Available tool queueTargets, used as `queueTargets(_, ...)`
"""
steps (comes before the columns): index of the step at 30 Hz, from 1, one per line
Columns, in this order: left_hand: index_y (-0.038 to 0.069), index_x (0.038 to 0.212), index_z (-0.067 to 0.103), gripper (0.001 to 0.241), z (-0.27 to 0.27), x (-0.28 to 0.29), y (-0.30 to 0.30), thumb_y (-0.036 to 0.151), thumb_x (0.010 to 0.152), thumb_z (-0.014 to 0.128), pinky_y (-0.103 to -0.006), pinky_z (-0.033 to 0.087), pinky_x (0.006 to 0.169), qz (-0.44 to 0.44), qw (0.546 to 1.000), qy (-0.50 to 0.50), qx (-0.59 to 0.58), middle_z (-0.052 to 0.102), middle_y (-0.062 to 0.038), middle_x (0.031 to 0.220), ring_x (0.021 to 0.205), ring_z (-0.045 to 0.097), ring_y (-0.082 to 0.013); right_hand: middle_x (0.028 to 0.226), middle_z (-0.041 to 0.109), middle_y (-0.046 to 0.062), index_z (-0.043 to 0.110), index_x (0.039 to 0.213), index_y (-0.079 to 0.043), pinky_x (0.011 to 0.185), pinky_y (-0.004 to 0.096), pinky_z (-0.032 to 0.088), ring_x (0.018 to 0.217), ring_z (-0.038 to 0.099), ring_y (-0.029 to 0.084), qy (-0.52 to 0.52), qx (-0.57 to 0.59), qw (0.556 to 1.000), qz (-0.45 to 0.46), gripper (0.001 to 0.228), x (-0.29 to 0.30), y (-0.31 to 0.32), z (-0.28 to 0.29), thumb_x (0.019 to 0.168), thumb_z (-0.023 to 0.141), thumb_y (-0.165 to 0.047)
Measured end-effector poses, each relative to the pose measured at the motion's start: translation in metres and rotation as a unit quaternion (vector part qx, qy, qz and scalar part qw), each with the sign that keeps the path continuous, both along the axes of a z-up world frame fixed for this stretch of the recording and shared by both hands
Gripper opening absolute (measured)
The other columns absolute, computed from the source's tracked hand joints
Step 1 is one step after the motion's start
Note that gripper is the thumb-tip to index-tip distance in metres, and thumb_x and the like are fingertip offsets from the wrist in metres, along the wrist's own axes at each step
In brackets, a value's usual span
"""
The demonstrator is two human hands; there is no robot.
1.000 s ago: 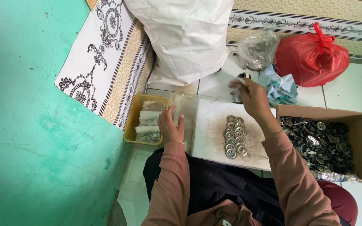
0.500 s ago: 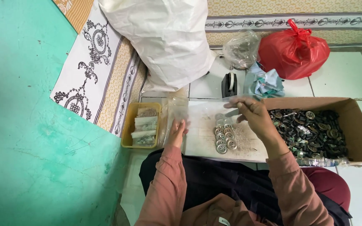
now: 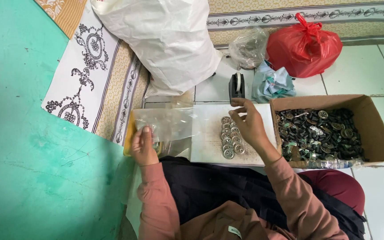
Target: Sorting small metal components from a bulk box and packaging them into individual plastic bags on the floor.
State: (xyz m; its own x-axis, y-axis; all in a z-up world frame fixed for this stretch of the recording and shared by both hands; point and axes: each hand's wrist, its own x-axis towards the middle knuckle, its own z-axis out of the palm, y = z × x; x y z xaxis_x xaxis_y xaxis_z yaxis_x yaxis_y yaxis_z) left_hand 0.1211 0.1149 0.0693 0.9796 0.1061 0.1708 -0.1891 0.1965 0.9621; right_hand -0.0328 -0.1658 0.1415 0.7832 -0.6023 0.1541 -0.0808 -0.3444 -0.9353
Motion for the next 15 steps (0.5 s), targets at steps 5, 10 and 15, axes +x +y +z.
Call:
queueTargets(5, 0.015, 0.093, 0.078, 0.014, 0.007, -0.053, -0.034, 0.02, 0.085, 0.088, -0.0201, 0.049, 0.064, -0.05, 0.975, -0.096, 0.192, 0.073, -0.002, 0.08, 0.071, 0.064, -0.0105, 0.091, 0.071, 0.014, 0.068, 0.117, -0.005, 0.066, 0.033, 0.058, 0.078, 0.07, 0.023, -0.019, 0.146, 0.987, 0.072, 0.031, 0.002, 0.058, -0.048, 0.092, 0.081, -0.017)
queueTargets(10, 0.019, 0.081, 0.077, 0.011, -0.037, -0.103, -0.068, 0.022, 0.081, 0.088, -0.0247, 0.057, 0.056, -0.098, 0.946, -0.099, 0.294, 0.07, 0.001, 0.066, 0.059, 0.068, -0.0153, 0.082, 0.068, 0.018, 0.067, 0.107, 0.003, 0.064, 0.034, 0.061, 0.072, 0.071, 0.025, -0.006, 0.28, 0.956, 0.088, 0.03, -0.019, 0.089, -0.086, 0.091, 0.081, -0.018)
queueTargets(15, 0.006, 0.096, 0.081, 0.024, -0.062, -0.123, -0.078, 0.018, 0.079, 0.093, -0.0296, 0.063, 0.056, -0.212, 0.964, -0.003, 0.159, 0.074, -0.01, 0.074, 0.064, 0.072, -0.0177, 0.081, 0.071, 0.021, 0.071, 0.103, 0.004, 0.067, 0.035, 0.062, 0.073, 0.072, 0.026, 0.021, 0.281, 0.958, 0.05, 0.022, -0.04, 0.076, -0.117, 0.094, 0.079, -0.015)
